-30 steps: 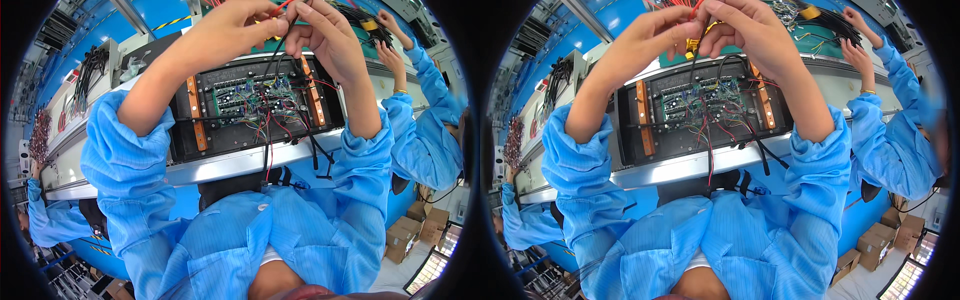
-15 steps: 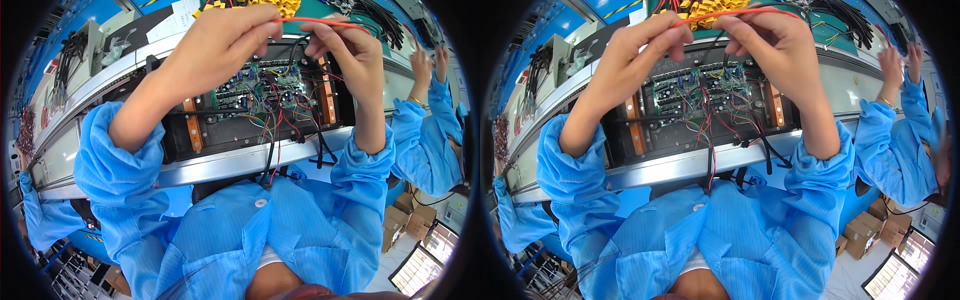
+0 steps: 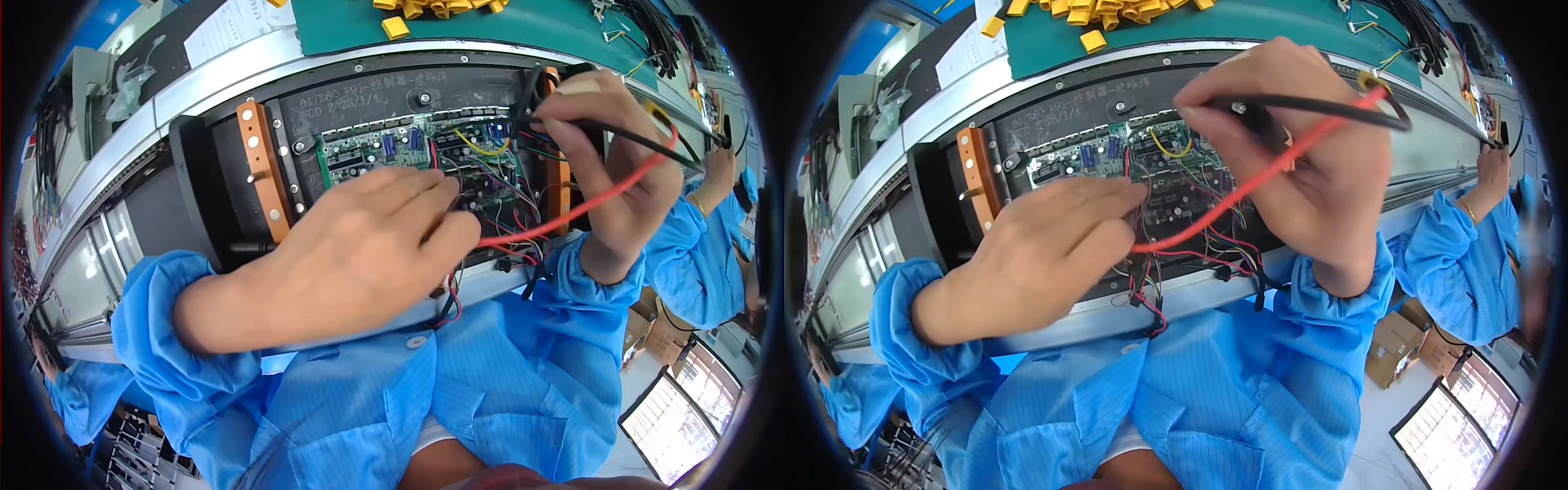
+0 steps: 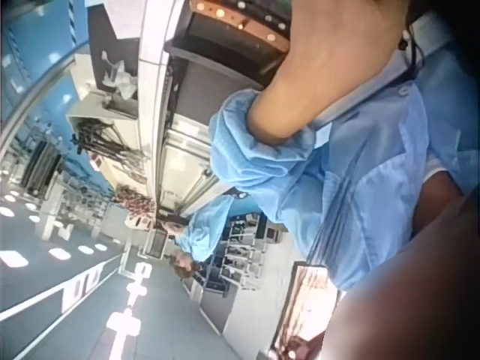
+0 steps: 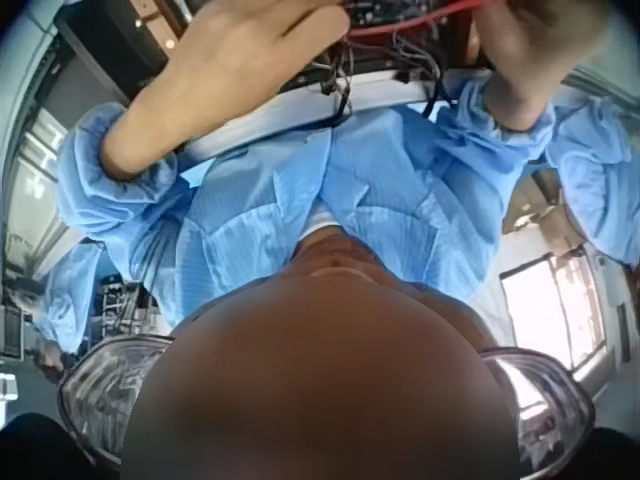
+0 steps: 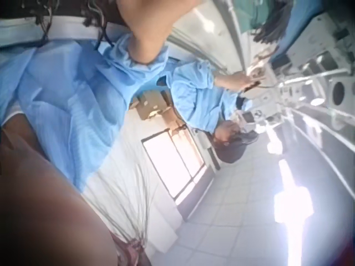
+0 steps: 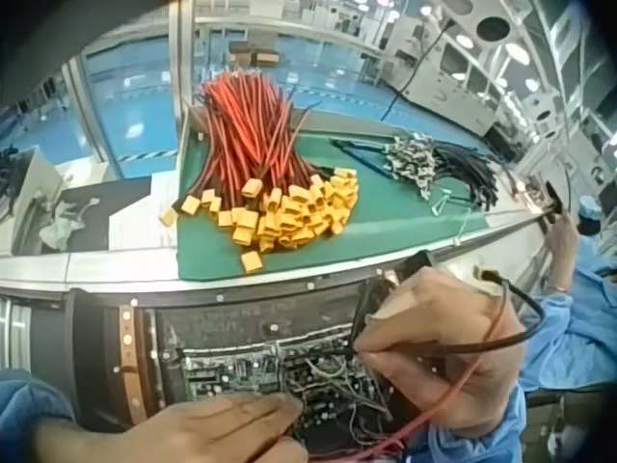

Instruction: Connecting internal wiring and testing electrical continuity on a circuit board assembly.

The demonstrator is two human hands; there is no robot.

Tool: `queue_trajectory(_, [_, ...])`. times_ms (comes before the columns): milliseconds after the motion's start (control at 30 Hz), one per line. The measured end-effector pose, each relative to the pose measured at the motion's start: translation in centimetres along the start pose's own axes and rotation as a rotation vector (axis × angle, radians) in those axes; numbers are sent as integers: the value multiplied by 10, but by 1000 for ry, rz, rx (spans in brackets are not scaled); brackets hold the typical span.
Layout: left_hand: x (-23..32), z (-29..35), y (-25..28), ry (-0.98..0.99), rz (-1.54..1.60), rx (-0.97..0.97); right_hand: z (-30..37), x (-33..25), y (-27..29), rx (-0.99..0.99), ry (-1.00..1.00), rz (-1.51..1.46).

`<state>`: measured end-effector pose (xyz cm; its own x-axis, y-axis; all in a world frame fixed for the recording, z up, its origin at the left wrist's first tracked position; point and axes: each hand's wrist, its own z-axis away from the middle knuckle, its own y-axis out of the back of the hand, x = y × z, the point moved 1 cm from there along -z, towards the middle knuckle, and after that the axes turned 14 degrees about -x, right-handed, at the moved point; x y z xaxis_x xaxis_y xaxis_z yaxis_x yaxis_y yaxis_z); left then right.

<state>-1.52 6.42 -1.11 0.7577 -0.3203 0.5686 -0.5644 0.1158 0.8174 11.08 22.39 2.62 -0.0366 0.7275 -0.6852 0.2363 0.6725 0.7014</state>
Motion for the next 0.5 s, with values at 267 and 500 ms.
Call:
queue_trajectory(267, [-4,7,-13,-1,-12,65,-5,2,-9,-65,16,122])
queue_trajectory(500, [-3,12,-16,-6,26,28,1,3,-24,-47,-16,187])
